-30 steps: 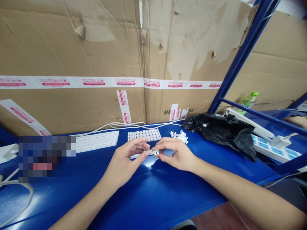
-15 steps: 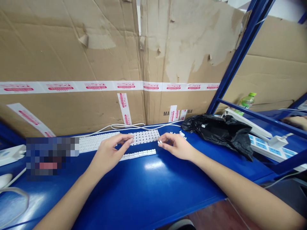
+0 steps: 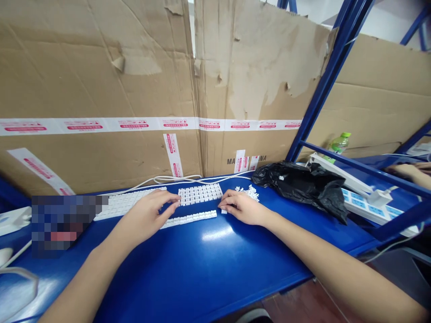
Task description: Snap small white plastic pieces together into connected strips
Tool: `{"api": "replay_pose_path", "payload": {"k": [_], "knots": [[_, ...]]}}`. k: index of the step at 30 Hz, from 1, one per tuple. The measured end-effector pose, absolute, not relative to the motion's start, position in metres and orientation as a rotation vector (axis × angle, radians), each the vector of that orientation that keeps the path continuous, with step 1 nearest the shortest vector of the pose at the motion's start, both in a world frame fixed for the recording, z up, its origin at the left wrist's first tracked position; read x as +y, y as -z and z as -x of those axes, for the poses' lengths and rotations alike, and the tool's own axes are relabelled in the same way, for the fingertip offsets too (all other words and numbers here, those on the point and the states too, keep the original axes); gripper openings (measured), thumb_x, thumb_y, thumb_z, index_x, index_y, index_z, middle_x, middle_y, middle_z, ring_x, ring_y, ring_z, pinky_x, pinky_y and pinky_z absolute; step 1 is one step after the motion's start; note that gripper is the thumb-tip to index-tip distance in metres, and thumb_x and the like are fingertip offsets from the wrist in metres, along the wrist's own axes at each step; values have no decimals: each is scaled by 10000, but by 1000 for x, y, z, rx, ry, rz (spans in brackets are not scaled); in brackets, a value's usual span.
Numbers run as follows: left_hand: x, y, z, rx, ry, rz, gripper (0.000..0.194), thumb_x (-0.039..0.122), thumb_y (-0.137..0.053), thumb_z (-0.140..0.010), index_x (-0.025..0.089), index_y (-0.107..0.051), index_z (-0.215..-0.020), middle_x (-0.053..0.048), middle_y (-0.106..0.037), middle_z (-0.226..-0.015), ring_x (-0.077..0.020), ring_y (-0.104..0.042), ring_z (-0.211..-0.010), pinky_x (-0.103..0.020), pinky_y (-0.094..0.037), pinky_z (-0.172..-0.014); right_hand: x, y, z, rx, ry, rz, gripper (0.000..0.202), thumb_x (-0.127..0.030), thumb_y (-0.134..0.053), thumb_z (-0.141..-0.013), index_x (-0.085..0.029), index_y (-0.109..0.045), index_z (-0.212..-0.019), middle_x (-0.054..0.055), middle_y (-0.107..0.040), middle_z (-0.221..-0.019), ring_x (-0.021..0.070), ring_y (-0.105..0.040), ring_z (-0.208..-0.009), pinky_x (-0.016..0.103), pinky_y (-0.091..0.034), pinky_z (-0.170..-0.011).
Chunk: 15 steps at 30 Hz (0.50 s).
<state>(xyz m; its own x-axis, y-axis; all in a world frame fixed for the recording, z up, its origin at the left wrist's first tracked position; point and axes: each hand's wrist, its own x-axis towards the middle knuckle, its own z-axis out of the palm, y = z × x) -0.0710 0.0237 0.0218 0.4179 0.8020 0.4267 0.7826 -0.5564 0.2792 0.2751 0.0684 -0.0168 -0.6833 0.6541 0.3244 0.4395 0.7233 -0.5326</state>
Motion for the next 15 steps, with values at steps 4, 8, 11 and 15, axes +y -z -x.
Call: {"api": "replay_pose_path", "payload": {"k": [4, 8, 11, 15], "knots": [[22, -26, 74, 1480, -728, -2626, 396, 520, -554, -1059, 229, -819, -1100, -95, -834, -1065, -295, -763, -995, -391, -583, -882, 63, 13, -274, -2417, -638, 847, 297, -263, -744, -1032, -197, -751, -1321, 107, -752, -1205, 217, -735, -978, 366, -609, -924], [17, -28, 78, 1553, -529, -2511, 413, 569, -616, -989, 242, -822, -1136, -83, -846, -1036, -305, -783, -937, -399, -599, -853, 61, 16, -269, -2391, -756, 873, 451, -220, -852, -929, -208, -717, -1359, 80, -782, -1230, 173, -720, -845, 316, -612, -815], [15, -27, 79, 1561, -477, -2492, 456, 597, -657, -942, 239, -823, -1172, -106, -843, -1157, -341, -784, -1056, -433, -605, -947, 60, 18, -265, -2389, -770, 838, 401, -203, -827, -947, -196, -727, -1336, 98, -769, -1280, 171, -735, -885, 317, -617, -848], [15, -20, 82, 1525, -438, -2484, 437, 542, -665, -934, 262, -827, -1227, -111, -817, -1272, -350, -776, -1123, -448, -605, -1006, 59, 19, -262, -2399, -737, 817, 366, -217, -820, -961, -192, -736, -1316, 105, -762, -1269, 171, -736, -873, 328, -622, -862]]}}
